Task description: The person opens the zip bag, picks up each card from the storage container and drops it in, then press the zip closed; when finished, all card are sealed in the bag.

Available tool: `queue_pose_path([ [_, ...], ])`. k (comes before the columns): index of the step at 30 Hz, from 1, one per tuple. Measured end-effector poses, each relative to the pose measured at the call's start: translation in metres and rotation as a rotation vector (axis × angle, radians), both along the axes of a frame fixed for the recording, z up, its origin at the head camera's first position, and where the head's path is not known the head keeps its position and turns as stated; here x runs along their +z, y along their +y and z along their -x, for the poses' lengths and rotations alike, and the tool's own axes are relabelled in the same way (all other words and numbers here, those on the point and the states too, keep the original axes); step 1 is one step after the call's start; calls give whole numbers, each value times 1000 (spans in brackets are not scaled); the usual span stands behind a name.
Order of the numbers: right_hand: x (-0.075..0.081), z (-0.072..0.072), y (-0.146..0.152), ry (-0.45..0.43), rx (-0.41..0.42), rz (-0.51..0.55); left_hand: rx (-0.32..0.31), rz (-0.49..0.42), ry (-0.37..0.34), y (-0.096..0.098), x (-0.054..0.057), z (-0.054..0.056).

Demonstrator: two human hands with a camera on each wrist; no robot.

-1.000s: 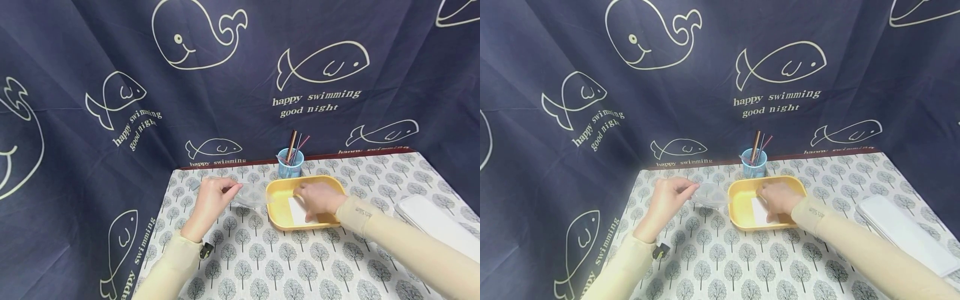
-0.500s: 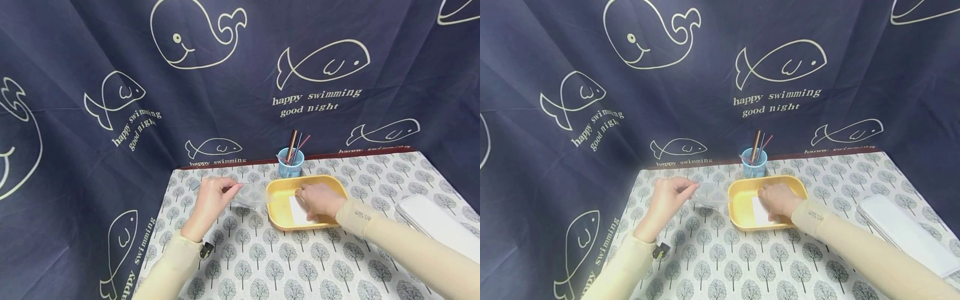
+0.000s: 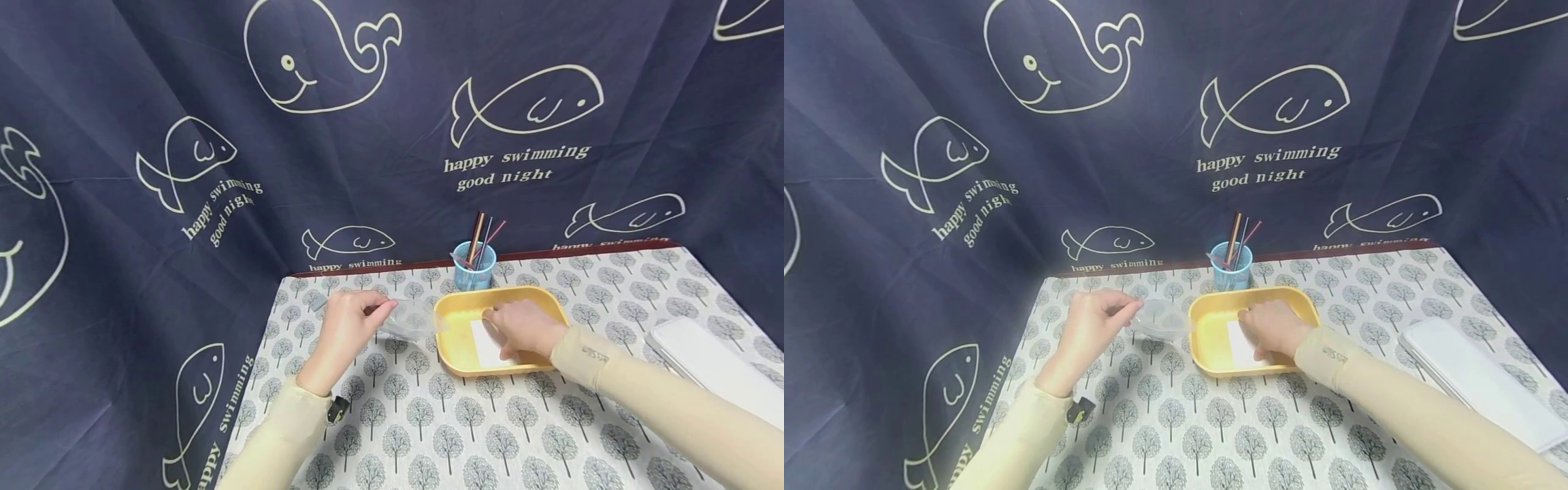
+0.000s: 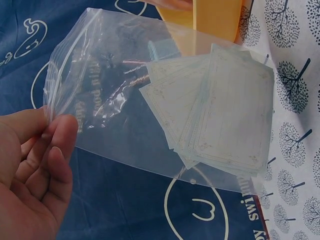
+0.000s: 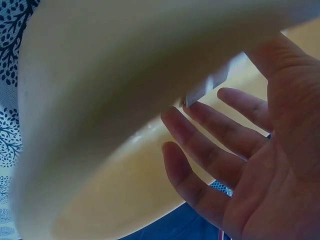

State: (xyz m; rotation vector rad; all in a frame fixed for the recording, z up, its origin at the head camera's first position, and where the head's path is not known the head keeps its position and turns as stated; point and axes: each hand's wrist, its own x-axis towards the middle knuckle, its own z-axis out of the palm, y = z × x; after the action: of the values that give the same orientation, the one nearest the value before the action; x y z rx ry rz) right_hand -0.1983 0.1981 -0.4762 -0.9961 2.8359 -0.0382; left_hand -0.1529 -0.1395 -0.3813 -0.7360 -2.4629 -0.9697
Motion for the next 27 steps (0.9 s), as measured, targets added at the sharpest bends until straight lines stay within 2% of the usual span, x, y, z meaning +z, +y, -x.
queue_pose_path([
  [9,-2,1,2,47,0,-35,13,5,-11,0,2,-1],
  [22,-4,-1,5,93,-2,34,11,11,-8,0,2,-2],
  [27,0,1,6,101,-11,68,15,13,2,0,2,-3],
])
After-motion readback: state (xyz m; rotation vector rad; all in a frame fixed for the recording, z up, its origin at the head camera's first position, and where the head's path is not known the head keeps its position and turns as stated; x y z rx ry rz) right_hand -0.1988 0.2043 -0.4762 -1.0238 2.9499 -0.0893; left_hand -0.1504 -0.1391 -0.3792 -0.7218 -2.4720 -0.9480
